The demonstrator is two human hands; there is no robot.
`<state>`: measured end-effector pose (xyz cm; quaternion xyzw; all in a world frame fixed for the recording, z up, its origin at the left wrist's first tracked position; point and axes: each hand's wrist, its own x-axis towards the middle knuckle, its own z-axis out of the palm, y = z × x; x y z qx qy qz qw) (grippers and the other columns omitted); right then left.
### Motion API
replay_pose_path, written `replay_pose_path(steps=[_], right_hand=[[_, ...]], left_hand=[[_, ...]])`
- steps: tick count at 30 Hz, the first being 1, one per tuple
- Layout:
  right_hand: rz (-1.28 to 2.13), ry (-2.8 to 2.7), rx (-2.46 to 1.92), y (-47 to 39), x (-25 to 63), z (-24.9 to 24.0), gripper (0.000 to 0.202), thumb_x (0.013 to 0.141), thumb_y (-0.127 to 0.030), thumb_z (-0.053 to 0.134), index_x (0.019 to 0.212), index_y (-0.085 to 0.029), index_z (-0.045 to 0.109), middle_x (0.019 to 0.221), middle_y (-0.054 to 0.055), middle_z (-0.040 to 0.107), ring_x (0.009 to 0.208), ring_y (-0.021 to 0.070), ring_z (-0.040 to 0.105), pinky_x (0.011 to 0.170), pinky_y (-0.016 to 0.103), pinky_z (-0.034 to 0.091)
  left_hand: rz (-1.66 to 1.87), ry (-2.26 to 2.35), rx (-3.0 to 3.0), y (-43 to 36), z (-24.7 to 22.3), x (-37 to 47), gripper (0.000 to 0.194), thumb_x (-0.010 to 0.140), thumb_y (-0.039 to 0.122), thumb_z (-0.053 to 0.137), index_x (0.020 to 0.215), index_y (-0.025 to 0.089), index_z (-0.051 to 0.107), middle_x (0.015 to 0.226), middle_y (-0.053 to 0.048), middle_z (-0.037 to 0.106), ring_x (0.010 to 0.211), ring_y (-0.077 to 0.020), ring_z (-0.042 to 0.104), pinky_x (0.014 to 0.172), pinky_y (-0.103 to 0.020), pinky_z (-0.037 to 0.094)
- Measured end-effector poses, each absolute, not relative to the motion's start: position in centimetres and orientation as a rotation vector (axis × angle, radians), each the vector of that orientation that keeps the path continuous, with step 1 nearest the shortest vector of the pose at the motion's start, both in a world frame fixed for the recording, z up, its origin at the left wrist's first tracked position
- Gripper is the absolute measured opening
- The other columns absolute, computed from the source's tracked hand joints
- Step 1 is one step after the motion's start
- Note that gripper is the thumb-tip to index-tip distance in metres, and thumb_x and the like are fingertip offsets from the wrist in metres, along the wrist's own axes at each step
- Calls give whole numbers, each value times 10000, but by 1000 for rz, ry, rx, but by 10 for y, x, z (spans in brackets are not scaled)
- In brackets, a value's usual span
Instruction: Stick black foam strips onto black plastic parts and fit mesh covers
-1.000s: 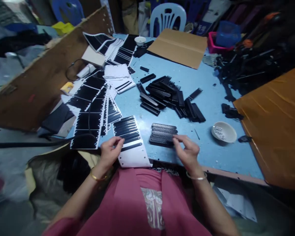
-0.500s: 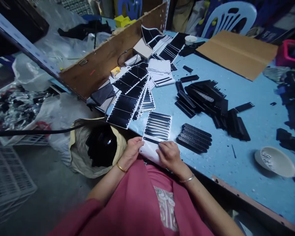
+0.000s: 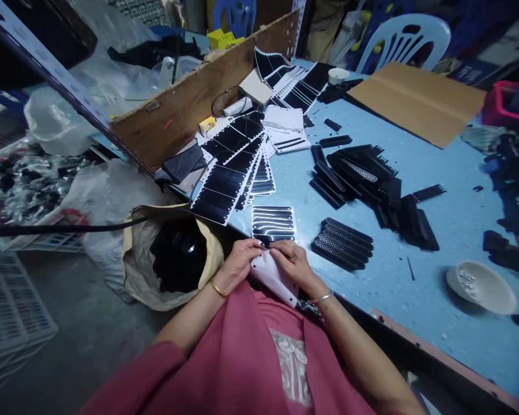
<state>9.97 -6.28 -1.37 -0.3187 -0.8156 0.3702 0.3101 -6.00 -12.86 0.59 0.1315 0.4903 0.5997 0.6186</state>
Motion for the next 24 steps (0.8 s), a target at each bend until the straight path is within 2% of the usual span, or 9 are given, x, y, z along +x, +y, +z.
replay_pose_path(steps=[4, 8, 11, 14, 17, 20, 22, 24], right_hand=[[1048, -2115, -873, -64, 97, -12, 312, 955, -357, 478, 872, -215, 744, 881, 72, 759, 828, 216, 686, 781, 364, 518], [1165, -1984, -976, -64, 90, -12, 372, 913, -456, 516, 740, -193, 715, 759, 68, 739, 719, 209, 669, 706, 346, 521], [1363, -1617, -1118, -59, 90, -6, 435, 881, -543, 537, 688, -175, 667, 665, 58, 708, 614, 189, 653, 624, 326, 535], [1434, -1278, -1101, -51, 103, 10, 409, 848, -558, 601, 740, -166, 645, 653, 40, 694, 577, 169, 652, 591, 311, 554], [1224, -1264, -1061, -49, 130, 33, 325, 833, -490, 670, 841, -166, 660, 688, 32, 700, 615, 170, 673, 621, 314, 575], [874, -1540, -1071, -58, 159, 45, 217, 856, -394, 677, 909, -183, 688, 743, 40, 718, 649, 181, 687, 630, 318, 573], [631, -1778, -982, -71, 173, 46, 129, 874, -312, 665, 906, -193, 702, 766, 51, 721, 662, 181, 682, 629, 310, 557], [471, -1946, -856, -85, 181, 42, 93, 897, -235, 630, 941, -189, 699, 745, 56, 704, 640, 171, 659, 601, 296, 532]], left_hand=[[1360, 1122, 287, -131, 3, -60, 216, 489, 132, 835, 666, 89, 718, 616, -11, 652, 561, -80, 541, 577, -191, 385], [1361, 1115, 310, -143, 4, -60, 281, 508, 177, 855, 744, 75, 741, 660, -37, 684, 571, -92, 566, 580, -196, 410], [1369, 1129, 323, -154, 2, -56, 330, 510, 196, 859, 795, 74, 745, 702, -58, 707, 596, -115, 600, 616, -220, 458], [1368, 1206, 299, -164, -4, -53, 345, 507, 208, 848, 802, 69, 737, 704, -66, 710, 589, -124, 607, 598, -225, 468], [1344, 1294, 368, -170, -10, -56, 416, 560, 271, 825, 905, 60, 727, 724, -75, 711, 598, -130, 613, 567, -219, 458], [1369, 1584, 575, -171, -3, -64, 490, 603, 313, 815, 1018, 80, 702, 708, -45, 692, 592, -121, 602, 565, -218, 461], [1414, 1808, 780, -168, 11, -65, 418, 621, 309, 810, 973, 109, 707, 674, -13, 661, 569, -102, 570, 555, -205, 451], [1370, 1796, 968, -161, 28, -57, 289, 671, 327, 785, 863, 127, 705, 645, -2, 635, 544, -92, 549, 530, -198, 440]])
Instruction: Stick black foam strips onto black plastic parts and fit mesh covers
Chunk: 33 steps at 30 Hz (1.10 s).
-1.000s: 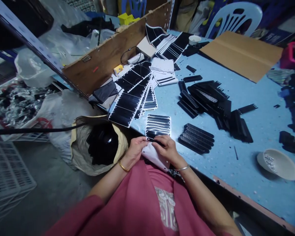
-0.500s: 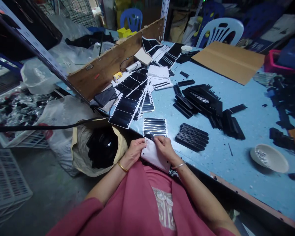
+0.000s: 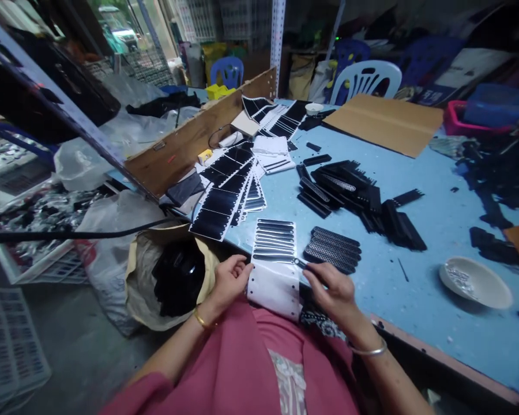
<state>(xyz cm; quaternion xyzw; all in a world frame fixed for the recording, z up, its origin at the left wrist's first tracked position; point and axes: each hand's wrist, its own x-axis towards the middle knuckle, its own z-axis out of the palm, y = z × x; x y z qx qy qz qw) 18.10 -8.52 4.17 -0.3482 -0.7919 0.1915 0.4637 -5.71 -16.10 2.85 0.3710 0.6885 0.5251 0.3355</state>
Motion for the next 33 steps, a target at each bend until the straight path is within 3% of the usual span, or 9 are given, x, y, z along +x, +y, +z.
replay_pose_path(steps=[6, 11, 17, 20, 24, 29, 33], right_hand=[[297, -2168, -841, -108, 192, 36, 153, 932, -185, 569, 1053, -164, 660, 733, 71, 668, 651, 178, 625, 589, 305, 512], [297, -2040, -961, -104, 223, 29, 288, 901, -206, 631, 1186, -169, 611, 880, 107, 700, 776, 208, 675, 654, 329, 567], [382, -2033, -1056, -94, 240, 18, 161, 902, -155, 588, 1030, -184, 681, 786, 82, 701, 700, 189, 671, 618, 309, 560], [367, -1996, -1144, -89, 246, 21, 122, 895, -175, 596, 957, -183, 701, 753, 74, 706, 668, 186, 666, 607, 308, 551], [371, -1906, -1306, -83, 267, 30, 106, 888, -244, 621, 910, -207, 718, 756, 59, 718, 671, 183, 675, 615, 305, 549], [457, -1770, -1375, -64, 286, 21, 108, 855, -317, 669, 858, -225, 727, 787, 45, 727, 721, 192, 683, 669, 327, 556], [429, -1744, -1385, -49, 284, 3, 128, 845, -338, 680, 826, -217, 719, 774, 49, 727, 714, 192, 685, 672, 330, 556]], left_hand=[[933, 1108, 864, -121, 51, 1, 351, 726, 433, 762, 700, 111, 625, 574, -29, 645, 436, -82, 549, 449, -178, 395], [857, 990, 706, -88, 33, 22, 380, 679, 432, 796, 671, 111, 592, 546, -48, 662, 371, -81, 548, 365, -153, 310], [766, 989, 808, -67, 25, 23, 347, 728, 417, 761, 661, 111, 611, 563, -57, 669, 400, -93, 575, 371, -157, 359], [795, 1122, 964, -61, 21, 22, 347, 738, 434, 757, 752, 99, 671, 527, -25, 634, 379, -97, 550, 375, -180, 381], [1029, 1348, 1167, -48, 9, 15, 345, 683, 325, 802, 939, 114, 706, 601, -4, 645, 467, -104, 562, 485, -216, 446], [1013, 1425, 1553, -25, -8, 12, 225, 638, 151, 774, 860, 163, 743, 602, 8, 624, 555, -125, 541, 572, -243, 428], [902, 1372, 1719, -16, -10, 15, 190, 671, 102, 715, 848, 163, 749, 667, -17, 644, 591, -142, 554, 636, -269, 439]])
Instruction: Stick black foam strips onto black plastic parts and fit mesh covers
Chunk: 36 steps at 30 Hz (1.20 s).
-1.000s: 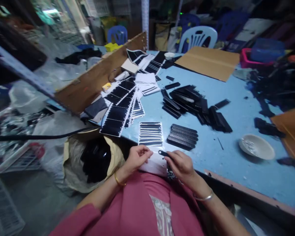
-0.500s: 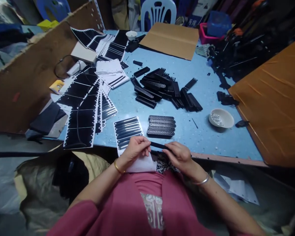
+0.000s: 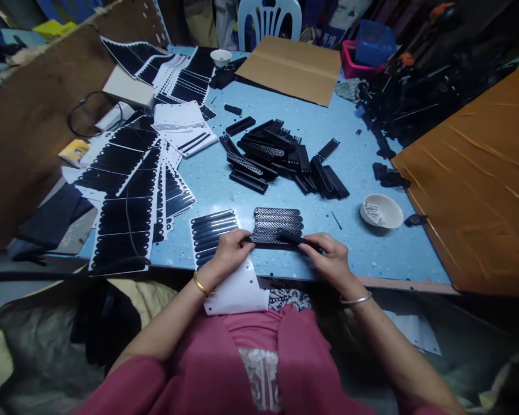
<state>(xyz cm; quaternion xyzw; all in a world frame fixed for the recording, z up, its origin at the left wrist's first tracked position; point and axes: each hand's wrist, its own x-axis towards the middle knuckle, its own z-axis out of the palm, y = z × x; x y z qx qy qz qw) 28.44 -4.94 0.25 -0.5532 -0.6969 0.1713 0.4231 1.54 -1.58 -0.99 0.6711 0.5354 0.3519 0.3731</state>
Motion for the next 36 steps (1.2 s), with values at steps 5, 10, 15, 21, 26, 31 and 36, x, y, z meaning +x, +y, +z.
replay_pose_path(steps=[5, 10, 15, 21, 26, 31, 36], right_hand=[[486, -1830, -1363, -57, 284, -2, 111, 859, -300, 663, 857, -204, 716, 776, 52, 721, 703, 185, 685, 650, 315, 550], [494, -1909, -1376, -69, 285, 11, 106, 861, -277, 653, 899, -213, 728, 805, 62, 731, 720, 194, 695, 647, 324, 567], [442, -1996, -1240, -62, 268, 17, 119, 853, -231, 654, 932, -218, 742, 894, 91, 765, 834, 228, 727, 745, 380, 608], [425, -2073, -1224, -54, 253, 11, 130, 853, -228, 648, 928, -220, 755, 917, 90, 772, 822, 233, 734, 764, 409, 615], [475, -2056, -1217, -53, 250, 11, 135, 850, -208, 648, 927, -211, 759, 897, 94, 770, 788, 227, 729, 709, 387, 611], [515, -2051, -1262, -53, 250, 11, 134, 852, -229, 648, 926, -224, 759, 889, 83, 769, 782, 222, 725, 701, 382, 606], [521, -2051, -1253, -52, 249, 9, 128, 855, -230, 646, 924, -219, 753, 897, 91, 767, 776, 223, 722, 690, 381, 600]], left_hand=[[812, 1262, 1787, -23, 2, 13, 174, 726, 106, 664, 863, 169, 750, 744, -45, 678, 663, -163, 586, 653, -275, 438], [832, 1251, 1681, -33, 7, 12, 293, 709, 108, 661, 983, 162, 752, 734, -34, 671, 619, -139, 571, 613, -261, 450], [798, 1188, 1329, -34, -2, 14, 320, 707, 175, 706, 1019, 116, 746, 626, -9, 627, 524, -106, 528, 503, -220, 425], [768, 1122, 1124, -31, -6, 12, 292, 695, 216, 749, 965, 104, 750, 600, -9, 636, 502, -106, 571, 503, -215, 466], [763, 1131, 1133, -30, -5, 12, 275, 692, 211, 751, 947, 110, 752, 644, -22, 657, 523, -111, 586, 517, -219, 475], [773, 1135, 1136, -31, -5, 13, 258, 690, 215, 753, 930, 121, 757, 625, -17, 643, 526, -109, 566, 516, -216, 462], [765, 1130, 1136, -30, -5, 12, 268, 698, 225, 749, 943, 116, 755, 626, -14, 638, 528, -105, 557, 519, -211, 459]])
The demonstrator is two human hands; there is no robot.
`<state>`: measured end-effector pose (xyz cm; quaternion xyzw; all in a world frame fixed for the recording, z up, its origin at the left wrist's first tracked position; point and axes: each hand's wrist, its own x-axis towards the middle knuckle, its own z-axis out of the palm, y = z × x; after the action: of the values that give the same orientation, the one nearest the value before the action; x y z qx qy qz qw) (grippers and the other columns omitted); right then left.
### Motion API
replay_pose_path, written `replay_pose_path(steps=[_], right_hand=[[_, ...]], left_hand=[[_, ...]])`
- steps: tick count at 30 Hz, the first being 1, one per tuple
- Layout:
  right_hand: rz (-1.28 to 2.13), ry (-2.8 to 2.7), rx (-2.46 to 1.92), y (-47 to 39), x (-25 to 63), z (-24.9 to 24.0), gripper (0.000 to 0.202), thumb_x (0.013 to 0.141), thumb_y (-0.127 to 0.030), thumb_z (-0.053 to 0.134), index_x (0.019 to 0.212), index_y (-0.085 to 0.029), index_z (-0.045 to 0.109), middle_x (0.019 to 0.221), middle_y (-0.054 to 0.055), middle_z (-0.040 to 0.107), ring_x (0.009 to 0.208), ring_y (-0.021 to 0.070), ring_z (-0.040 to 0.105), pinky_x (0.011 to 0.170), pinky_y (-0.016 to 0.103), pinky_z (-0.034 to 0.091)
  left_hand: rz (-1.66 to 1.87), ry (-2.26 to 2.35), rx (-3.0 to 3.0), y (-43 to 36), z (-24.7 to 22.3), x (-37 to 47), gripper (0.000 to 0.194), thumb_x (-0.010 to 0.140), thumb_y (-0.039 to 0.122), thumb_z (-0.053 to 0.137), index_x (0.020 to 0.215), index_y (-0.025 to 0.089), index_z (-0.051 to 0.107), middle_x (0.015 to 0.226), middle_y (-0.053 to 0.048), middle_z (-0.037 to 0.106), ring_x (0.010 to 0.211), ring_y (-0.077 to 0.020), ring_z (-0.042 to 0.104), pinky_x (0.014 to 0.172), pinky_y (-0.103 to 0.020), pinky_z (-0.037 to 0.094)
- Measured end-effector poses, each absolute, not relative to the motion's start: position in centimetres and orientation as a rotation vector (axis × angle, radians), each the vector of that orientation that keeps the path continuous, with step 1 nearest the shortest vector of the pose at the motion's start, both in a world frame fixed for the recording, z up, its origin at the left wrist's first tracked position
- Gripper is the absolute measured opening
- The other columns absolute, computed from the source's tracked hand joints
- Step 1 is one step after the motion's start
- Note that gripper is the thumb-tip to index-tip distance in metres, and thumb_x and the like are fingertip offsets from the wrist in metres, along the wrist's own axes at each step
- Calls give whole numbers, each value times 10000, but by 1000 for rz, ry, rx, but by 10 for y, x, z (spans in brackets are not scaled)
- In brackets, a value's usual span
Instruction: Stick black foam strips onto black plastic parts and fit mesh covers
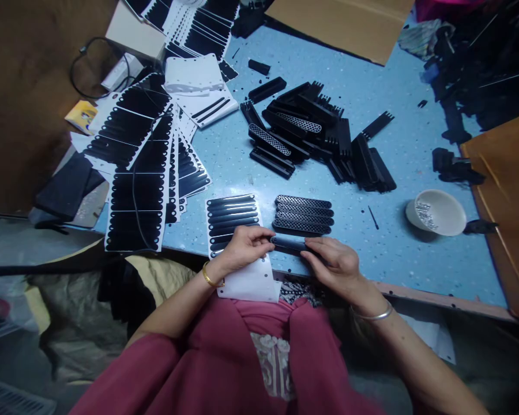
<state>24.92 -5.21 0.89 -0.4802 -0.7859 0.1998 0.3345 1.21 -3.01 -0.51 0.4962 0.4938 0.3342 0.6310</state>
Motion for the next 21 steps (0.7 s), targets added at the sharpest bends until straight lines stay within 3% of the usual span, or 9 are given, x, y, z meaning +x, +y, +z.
replay_pose_path(steps=[21], right_hand=[[467, -2091, -1221, -52, 249, 11, 118, 861, -225, 648, 929, -209, 744, 879, 95, 770, 765, 214, 730, 677, 350, 602]], left_hand=[[764, 1122, 1211, -29, -7, 11, 249, 718, 195, 730, 943, 91, 751, 653, -22, 629, 551, -92, 547, 518, -190, 436]])
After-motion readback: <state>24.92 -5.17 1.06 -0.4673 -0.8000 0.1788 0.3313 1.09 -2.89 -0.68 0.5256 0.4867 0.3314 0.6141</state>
